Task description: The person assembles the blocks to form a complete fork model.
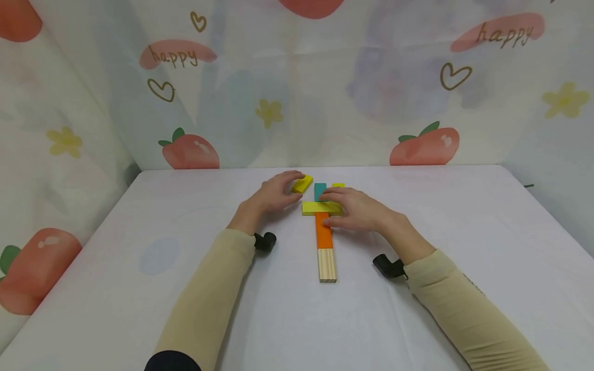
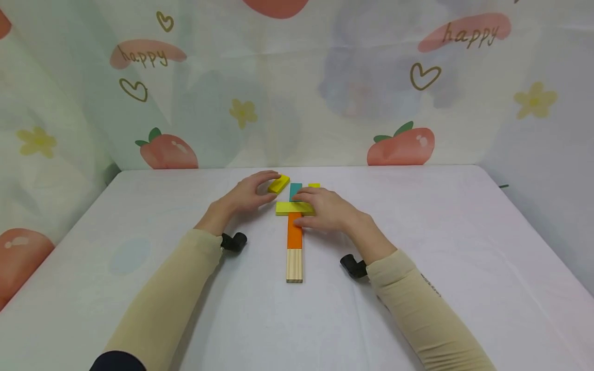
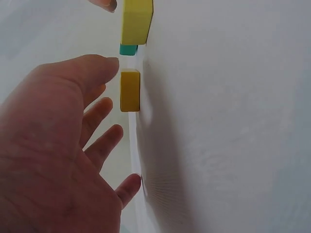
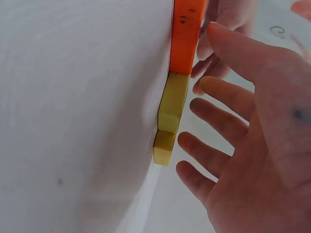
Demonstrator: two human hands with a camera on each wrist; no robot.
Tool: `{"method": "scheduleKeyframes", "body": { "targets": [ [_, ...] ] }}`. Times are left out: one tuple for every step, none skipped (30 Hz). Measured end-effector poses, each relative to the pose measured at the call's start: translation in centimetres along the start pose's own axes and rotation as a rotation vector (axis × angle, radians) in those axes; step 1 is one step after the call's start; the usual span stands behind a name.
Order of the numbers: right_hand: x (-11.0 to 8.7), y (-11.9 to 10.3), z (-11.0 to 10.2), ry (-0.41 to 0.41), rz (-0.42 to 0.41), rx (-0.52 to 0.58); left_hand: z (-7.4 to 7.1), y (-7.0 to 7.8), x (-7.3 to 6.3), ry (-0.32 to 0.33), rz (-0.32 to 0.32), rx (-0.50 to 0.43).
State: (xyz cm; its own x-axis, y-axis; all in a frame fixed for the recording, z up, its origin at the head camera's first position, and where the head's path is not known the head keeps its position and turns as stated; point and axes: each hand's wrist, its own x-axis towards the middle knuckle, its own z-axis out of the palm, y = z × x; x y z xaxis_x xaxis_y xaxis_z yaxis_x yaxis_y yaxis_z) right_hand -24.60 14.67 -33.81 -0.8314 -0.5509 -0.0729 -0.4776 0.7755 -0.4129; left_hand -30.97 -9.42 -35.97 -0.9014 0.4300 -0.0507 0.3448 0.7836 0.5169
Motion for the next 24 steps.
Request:
{"method": "scheduleKeyframes", "body": {
  "targets": [
    [0.0, 0.0, 0.0, 0.002, -0.002, 0.0, -0.1, 0.0, 0.0, -0.002, 0.001, 0.0],
    [0.0, 0.0, 0.1, 0.005, -0.005, -0.001, -0.1, -0.1, 0.1, -0.005, 0.003, -0.001],
    [0.1, 0.0, 0.1, 0.008, -0.01, -0.003, -0.2, -0.1, 0.1, -0.008, 0.005, -0.003],
    [0.1, 0.0, 0.1, 0.01, -0.012, -0.005, -0.2, -0.1, 0.2, -0.009, 0.007, -0.005],
    [0.0, 0.0, 0.1, 0.012, -0.013, -0.008, -0.2, -0.1, 0.3, -0.011, 0.013, -0.003],
    [0.0, 0.0, 0.1, 0.012, -0.013, -0.011, -0.2, -0.2, 0.3, -0.014, 0.017, 0.001],
    [0.0, 0.0, 0.2, 0.012, -0.013, -0.013, -0.2, -0.2, 0.4, -0.017, 0.02, 0.0],
    [0.0, 0.0, 0.2, 0.011, -0.012, -0.017, -0.1, -0.3, 0.5, -0.02, 0.022, 0.001],
    [0.0, 0.1, 0.2, 0.01, -0.013, -0.02, -0.1, -0.3, 0.5, -0.022, 0.025, 0.004],
    [0.0, 0.1, 0.2, 0.009, -0.011, -0.021, 0.0, -0.3, 0.6, -0.024, 0.026, 0.008],
    [-0.1, 0.1, 0.2, 0.008, -0.013, -0.02, 0.0, -0.4, 0.6, -0.026, 0.027, 0.009],
    [-0.1, 0.2, 0.3, 0.008, -0.014, -0.02, 0.1, -0.4, 0.7, -0.026, 0.028, 0.009],
    [-0.1, 0.2, 0.3, 0.007, -0.014, -0.017, 0.1, -0.4, 0.7, -0.026, 0.029, 0.007],
    [-0.1, 0.2, 0.3, 0.007, -0.015, -0.016, 0.1, -0.4, 0.7, -0.025, 0.03, 0.005],
    [-0.1, 0.2, 0.3, 0.007, -0.016, -0.015, 0.1, -0.4, 0.7, -0.025, 0.031, 0.0],
    [-0.1, 0.2, 0.3, 0.006, -0.016, -0.014, 0.1, -0.4, 0.7, -0.029, 0.03, -0.007],
    [0.0, 0.2, 0.3, 0.006, -0.018, -0.016, 0.1, -0.4, 0.8, -0.031, 0.031, -0.014],
    [0.0, 0.2, 0.3, 0.004, -0.016, -0.017, 0.1, -0.4, 0.8, -0.034, 0.031, -0.02],
    [0.0, 0.2, 0.3, 0.004, -0.015, -0.018, 0.0, -0.4, 0.8, -0.036, 0.032, -0.02],
    [0.0, 0.2, 0.3, 0.003, -0.014, -0.021, 0.0, -0.4, 0.9, -0.037, 0.034, -0.019],
    [0.0, 0.1, 0.3, 0.002, -0.014, -0.023, 0.0, -0.5, 0.9, -0.037, 0.034, -0.013],
    [0.1, 0.1, 0.3, 0.001, -0.015, -0.025, 0.0, -0.5, 1.0, -0.037, 0.033, -0.007],
    [0.1, 0.1, 0.2, 0.0, -0.014, -0.026, -0.1, -0.5, 1.0, -0.036, 0.035, 0.0],
    [0.1, 0.0, 0.2, -0.003, -0.013, -0.025, -0.1, -0.5, 1.1, -0.035, 0.035, 0.008]
  ]
}}
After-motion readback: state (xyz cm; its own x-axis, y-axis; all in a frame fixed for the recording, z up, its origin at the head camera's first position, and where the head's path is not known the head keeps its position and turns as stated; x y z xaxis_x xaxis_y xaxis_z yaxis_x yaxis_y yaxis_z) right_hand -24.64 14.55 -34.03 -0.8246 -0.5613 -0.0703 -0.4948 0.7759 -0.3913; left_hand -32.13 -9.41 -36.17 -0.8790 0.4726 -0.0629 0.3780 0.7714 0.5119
